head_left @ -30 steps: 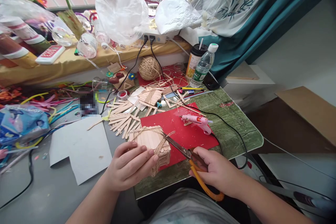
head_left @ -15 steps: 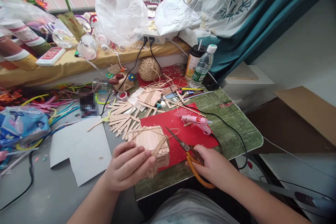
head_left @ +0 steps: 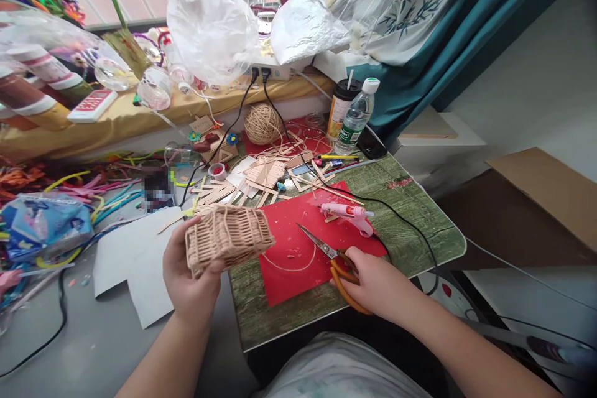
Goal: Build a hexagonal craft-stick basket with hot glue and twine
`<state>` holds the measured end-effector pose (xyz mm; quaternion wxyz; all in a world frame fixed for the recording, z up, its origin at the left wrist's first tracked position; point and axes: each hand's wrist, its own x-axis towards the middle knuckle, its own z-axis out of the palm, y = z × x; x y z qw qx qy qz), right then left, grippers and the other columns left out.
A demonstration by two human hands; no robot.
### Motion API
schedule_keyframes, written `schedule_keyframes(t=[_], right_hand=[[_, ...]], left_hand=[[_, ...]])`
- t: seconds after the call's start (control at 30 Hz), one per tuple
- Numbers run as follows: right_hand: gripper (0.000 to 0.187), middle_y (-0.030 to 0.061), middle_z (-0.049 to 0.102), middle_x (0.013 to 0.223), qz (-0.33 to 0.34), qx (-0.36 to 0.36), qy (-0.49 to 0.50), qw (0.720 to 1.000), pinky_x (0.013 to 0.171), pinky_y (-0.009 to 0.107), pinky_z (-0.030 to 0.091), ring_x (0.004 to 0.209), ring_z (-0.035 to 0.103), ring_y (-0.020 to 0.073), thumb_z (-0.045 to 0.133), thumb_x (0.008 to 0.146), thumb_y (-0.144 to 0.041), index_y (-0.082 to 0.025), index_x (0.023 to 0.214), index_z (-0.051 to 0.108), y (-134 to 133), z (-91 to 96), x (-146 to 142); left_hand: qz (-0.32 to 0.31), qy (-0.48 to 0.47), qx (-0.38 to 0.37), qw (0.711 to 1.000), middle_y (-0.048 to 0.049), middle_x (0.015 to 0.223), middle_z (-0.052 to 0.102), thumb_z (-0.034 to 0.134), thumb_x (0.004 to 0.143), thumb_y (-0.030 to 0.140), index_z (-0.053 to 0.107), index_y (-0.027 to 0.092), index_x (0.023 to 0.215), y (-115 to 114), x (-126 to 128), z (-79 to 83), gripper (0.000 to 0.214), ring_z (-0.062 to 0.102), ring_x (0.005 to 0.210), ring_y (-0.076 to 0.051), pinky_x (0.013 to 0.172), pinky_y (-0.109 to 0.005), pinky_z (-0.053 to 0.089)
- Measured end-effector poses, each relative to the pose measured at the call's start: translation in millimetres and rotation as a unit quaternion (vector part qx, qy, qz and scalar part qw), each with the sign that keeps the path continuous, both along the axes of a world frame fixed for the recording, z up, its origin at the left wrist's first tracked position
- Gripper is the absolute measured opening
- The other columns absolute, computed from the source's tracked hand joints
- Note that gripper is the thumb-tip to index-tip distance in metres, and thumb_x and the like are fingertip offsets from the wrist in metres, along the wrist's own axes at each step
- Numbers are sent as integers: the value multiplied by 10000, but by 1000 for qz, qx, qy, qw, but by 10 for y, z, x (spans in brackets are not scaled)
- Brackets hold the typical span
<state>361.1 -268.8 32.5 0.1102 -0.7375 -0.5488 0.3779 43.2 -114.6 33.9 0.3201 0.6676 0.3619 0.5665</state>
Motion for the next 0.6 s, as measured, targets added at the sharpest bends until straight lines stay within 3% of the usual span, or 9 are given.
schedule_keyframes(t=[0.13,0.27,0.4,0.6], right_hand=[[327,-21,620,841,-22,-36,208,977,638,259,409,694,558,143,681,962,-515,-229,940,522,-48,30,76],[353,-16,628,929,13,-86,235,968,683,255,430,772,540,144,761,912,-476,-225,1028,543,-99,51,163],[419,7,647,967,6,-90,215,972,718,278,465,820,563,169,806,866,-482,-223,1047,531,-118,57,197],[554,75,675,1157,69,-117,322,937,723,279,491,831,599,157,808,853,-627,-210,1120,560,-120,65,310]], left_hand=[[-44,-162,-209,963,-88,1275,725,792,853,505,649,248,1379,88,111,-11,602,724,1103,-263,886,-336,610],[-108,-186,-368,905,-103,1280,758,828,822,462,693,222,1304,157,165,-37,555,752,1108,-303,917,-386,619],[-118,-173,-411,887,-113,1271,762,878,788,454,687,204,1302,165,179,-83,602,749,1113,-302,926,-376,609],[-121,-124,-424,889,-114,1251,760,910,757,485,670,205,1320,171,199,-88,673,737,1107,-318,886,-364,599]])
